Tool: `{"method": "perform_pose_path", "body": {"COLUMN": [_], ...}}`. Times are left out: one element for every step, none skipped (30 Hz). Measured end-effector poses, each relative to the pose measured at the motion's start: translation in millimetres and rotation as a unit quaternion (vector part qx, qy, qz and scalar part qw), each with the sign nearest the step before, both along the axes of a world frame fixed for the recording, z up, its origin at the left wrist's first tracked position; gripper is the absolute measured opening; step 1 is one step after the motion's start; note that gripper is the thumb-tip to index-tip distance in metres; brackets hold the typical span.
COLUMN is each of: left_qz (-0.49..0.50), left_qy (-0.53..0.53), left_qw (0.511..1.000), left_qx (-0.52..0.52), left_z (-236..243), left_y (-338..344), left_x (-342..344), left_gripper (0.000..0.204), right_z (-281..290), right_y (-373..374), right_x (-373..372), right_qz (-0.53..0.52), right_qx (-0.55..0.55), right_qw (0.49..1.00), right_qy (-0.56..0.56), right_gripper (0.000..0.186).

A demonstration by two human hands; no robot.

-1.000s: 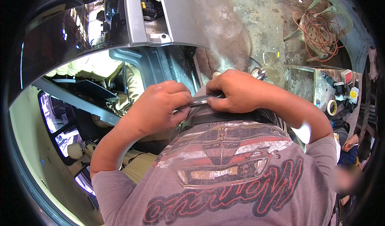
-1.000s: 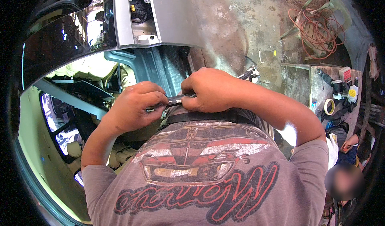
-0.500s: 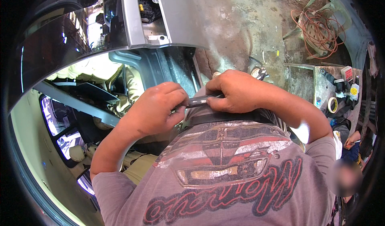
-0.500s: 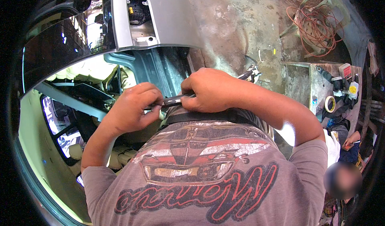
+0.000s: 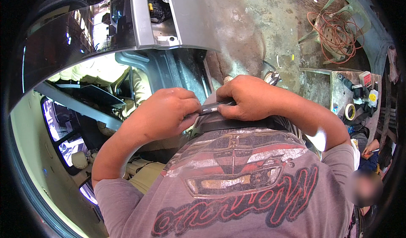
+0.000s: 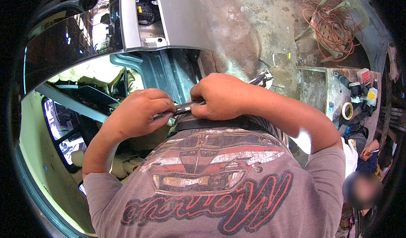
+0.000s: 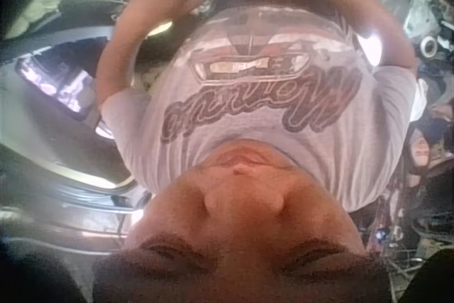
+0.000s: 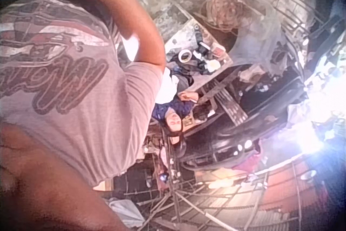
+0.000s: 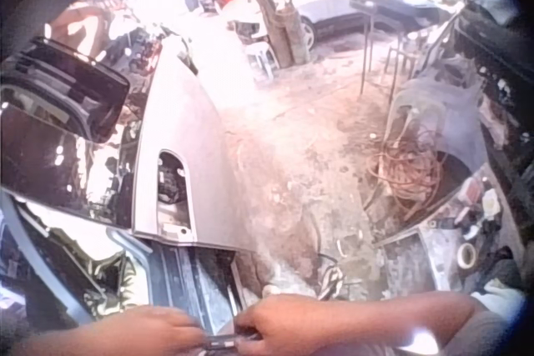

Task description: The person installs a black rubber weather seal along the perimeter of a car door frame. They use pliers to cut and adjust the seal, then press it into place along the top, sides, and bottom edges of the door opening.

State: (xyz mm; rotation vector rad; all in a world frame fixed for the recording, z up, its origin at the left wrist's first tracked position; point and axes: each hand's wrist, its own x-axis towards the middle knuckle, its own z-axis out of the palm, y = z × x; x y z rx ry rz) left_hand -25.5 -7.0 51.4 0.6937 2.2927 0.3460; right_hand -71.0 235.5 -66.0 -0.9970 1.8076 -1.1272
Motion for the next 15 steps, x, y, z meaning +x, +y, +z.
{"method": "perform_pose_path", "body": {"left_qz": [-0.007,-0.014,-0.021,-0.024,-0.027,-0.031,-0.044,-0.056,-0.067,-0.086,-0.105,-0.123,-0.121,-0.118,-0.115], "left_qy": [-0.011,-0.022,-0.033,-0.045,-0.058,-0.071,-0.065,-0.06,-0.054,-0.034,-0.014,0.006,0.006,0.007,0.007], "left_qw": [1.0,1.0,0.999,0.999,0.998,0.997,0.997,0.997,0.996,0.996,0.994,0.992,0.993,0.993,0.993], "left_qx": [-0.002,-0.004,-0.006,-0.009,-0.011,-0.013,-0.012,-0.012,-0.011,-0.01,-0.008,-0.007,-0.018,-0.029,-0.039], "left_z": [0,0,0,-1,-1,-2,-3,-4,-6,-8,-11,-12,-12,-11,-11], "left_y": [1,2,3,5,6,7,7,7,7,7,8,8,9,9,9], "left_x": [-2,-4,-6,-7,-7,-8,-7,-5,-3,0,3,5,5,5,5], "left_gripper": [0.016,0.016,0.016,0.016,0.015,0.015,0.015,0.016,0.017,0.019,0.02,0.022,0.024,0.025,0.027], "right_z": [0,0,0,0,0,0,1,1,1,1,1,0,-1,-2,-2], "right_y": [0,0,0,-1,-1,0,0,0,0,1,1,1,1,2,2], "right_x": [1,1,2,2,3,3,4,4,4,4,5,5,5,5,5], "right_qz": [0.0,0.0,0.002,0.004,0.006,0.006,0.007,0.007,0.007,0.007,0.008,0.007,0.007,0.007,0.003], "right_qx": [0.002,0.004,0.003,0.002,0.002,0.003,0.004,0.006,0.005,0.003,0.002,0.001,0.0,-0.002,-0.003], "right_qw": [1.0,1.0,1.0,1.0,1.0,1.0,1.0,1.0,1.0,1.0,1.0,1.0,1.0,1.0,1.0], "right_qy": [0.001,0.003,0.004,0.005,0.006,0.004,0.002,0.001,0.003,0.005,0.007,0.008,0.01,0.011,0.004], "right_gripper": [0.041,0.041,0.04,0.04,0.04,0.04,0.039,0.039,0.039,0.039,0.039,0.039,0.04,0.04,0.04]}}
